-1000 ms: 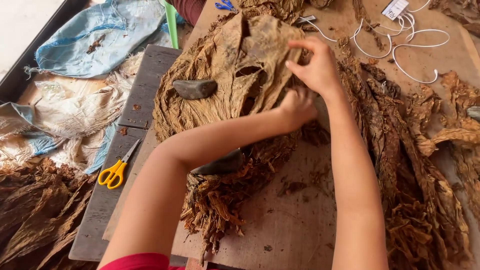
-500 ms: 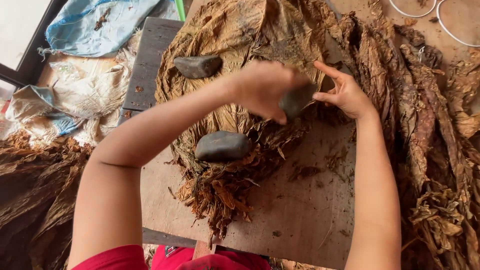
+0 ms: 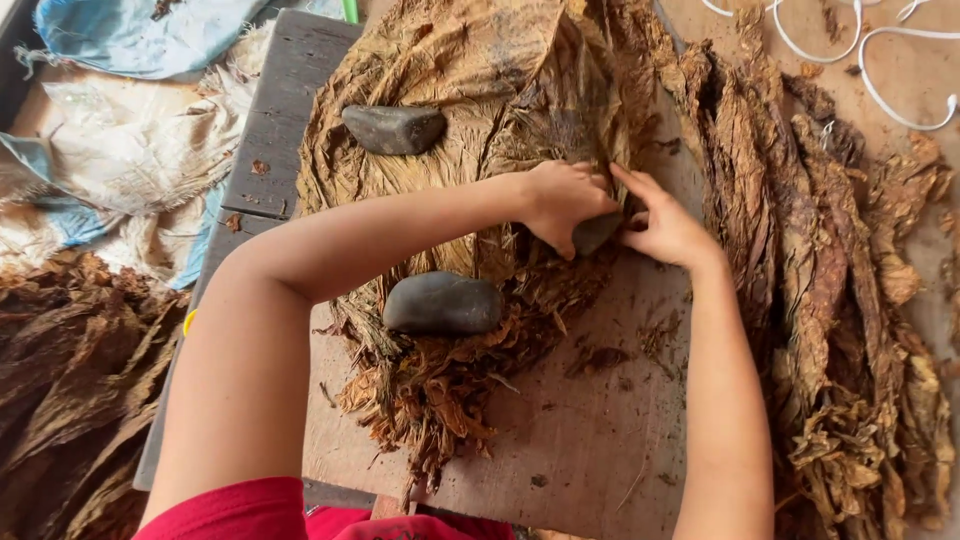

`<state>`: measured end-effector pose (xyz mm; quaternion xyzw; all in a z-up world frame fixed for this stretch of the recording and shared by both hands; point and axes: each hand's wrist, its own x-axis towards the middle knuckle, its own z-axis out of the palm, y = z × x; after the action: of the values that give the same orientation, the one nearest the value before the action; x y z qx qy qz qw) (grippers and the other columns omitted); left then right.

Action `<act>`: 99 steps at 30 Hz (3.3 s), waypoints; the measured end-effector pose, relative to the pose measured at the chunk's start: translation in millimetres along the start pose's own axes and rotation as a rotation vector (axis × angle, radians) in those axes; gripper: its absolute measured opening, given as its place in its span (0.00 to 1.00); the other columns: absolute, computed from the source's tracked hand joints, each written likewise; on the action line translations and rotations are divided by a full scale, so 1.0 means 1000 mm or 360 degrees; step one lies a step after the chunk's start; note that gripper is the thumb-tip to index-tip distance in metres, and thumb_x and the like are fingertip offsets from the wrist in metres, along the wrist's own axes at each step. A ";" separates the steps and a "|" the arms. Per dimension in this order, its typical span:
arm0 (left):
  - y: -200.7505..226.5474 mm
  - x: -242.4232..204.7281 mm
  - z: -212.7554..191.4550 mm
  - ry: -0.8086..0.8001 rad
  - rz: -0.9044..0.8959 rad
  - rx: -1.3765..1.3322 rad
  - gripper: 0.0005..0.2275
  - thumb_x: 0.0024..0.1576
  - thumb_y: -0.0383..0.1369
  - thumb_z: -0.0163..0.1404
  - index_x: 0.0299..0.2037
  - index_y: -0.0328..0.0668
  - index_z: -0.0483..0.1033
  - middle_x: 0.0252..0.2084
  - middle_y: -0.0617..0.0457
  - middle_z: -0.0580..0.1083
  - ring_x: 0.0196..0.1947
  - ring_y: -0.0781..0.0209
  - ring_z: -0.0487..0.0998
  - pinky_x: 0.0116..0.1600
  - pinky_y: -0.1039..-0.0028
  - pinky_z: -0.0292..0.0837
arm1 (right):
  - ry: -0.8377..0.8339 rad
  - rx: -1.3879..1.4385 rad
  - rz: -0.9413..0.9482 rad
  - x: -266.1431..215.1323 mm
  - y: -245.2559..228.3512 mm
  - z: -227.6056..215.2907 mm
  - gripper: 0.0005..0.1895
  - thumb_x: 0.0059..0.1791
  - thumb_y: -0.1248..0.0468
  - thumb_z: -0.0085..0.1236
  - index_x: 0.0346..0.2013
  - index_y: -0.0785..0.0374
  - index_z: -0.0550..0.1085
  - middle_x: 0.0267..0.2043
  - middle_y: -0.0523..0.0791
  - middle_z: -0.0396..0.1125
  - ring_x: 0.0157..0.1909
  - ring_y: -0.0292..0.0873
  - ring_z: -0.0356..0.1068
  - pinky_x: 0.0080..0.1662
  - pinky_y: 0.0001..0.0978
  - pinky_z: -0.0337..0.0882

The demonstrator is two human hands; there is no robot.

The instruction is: The person uses a stone to press and smooth a large bundle of dried fibrous material on a wooden table. They repeatedly lift, fold, and reposition the material while applying pressure with the stone, occasionally separating strands by hand.

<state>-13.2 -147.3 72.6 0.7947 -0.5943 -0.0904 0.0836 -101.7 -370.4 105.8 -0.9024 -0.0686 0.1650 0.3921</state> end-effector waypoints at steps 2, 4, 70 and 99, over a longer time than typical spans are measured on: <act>-0.005 -0.015 -0.005 -0.0036 0.0007 -0.0241 0.40 0.57 0.51 0.73 0.76 0.41 0.73 0.70 0.32 0.76 0.69 0.29 0.80 0.71 0.41 0.78 | -0.0074 -0.0039 0.0092 0.002 -0.012 -0.004 0.58 0.48 0.80 0.66 0.90 0.44 0.59 0.92 0.48 0.51 0.86 0.63 0.57 0.73 0.61 0.69; 0.009 -0.052 -0.051 0.0181 -0.0102 -0.0196 0.36 0.65 0.55 0.63 0.76 0.38 0.73 0.75 0.33 0.73 0.76 0.33 0.73 0.75 0.41 0.74 | -0.0053 0.0124 0.0067 0.004 -0.005 -0.022 0.56 0.47 0.78 0.71 0.88 0.48 0.62 0.89 0.57 0.53 0.78 0.65 0.65 0.70 0.62 0.72; -0.383 -0.130 0.070 0.0862 -0.1465 0.0665 0.09 0.81 0.42 0.50 0.53 0.51 0.77 0.22 0.62 0.67 0.18 0.66 0.63 0.23 0.68 0.66 | 0.1252 -0.1382 -0.0440 0.273 0.181 -0.052 0.29 0.75 0.43 0.58 0.36 0.56 0.76 0.23 0.39 0.68 0.22 0.43 0.67 0.24 0.40 0.62; -0.435 0.103 0.021 0.0849 -0.1099 0.0177 0.07 0.72 0.29 0.54 0.57 0.43 0.74 0.59 0.43 0.68 0.49 0.31 0.80 0.41 0.39 0.76 | 0.0821 -0.0435 -0.0918 0.373 0.037 0.054 0.09 0.64 0.56 0.60 0.57 0.48 0.83 0.65 0.39 0.75 0.66 0.58 0.71 0.56 0.68 0.70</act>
<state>415.0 -124.9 -56.5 0.9456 -0.2555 0.1275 0.1560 228.4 -264.3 -46.8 -0.9017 -0.2396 -0.1940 0.3032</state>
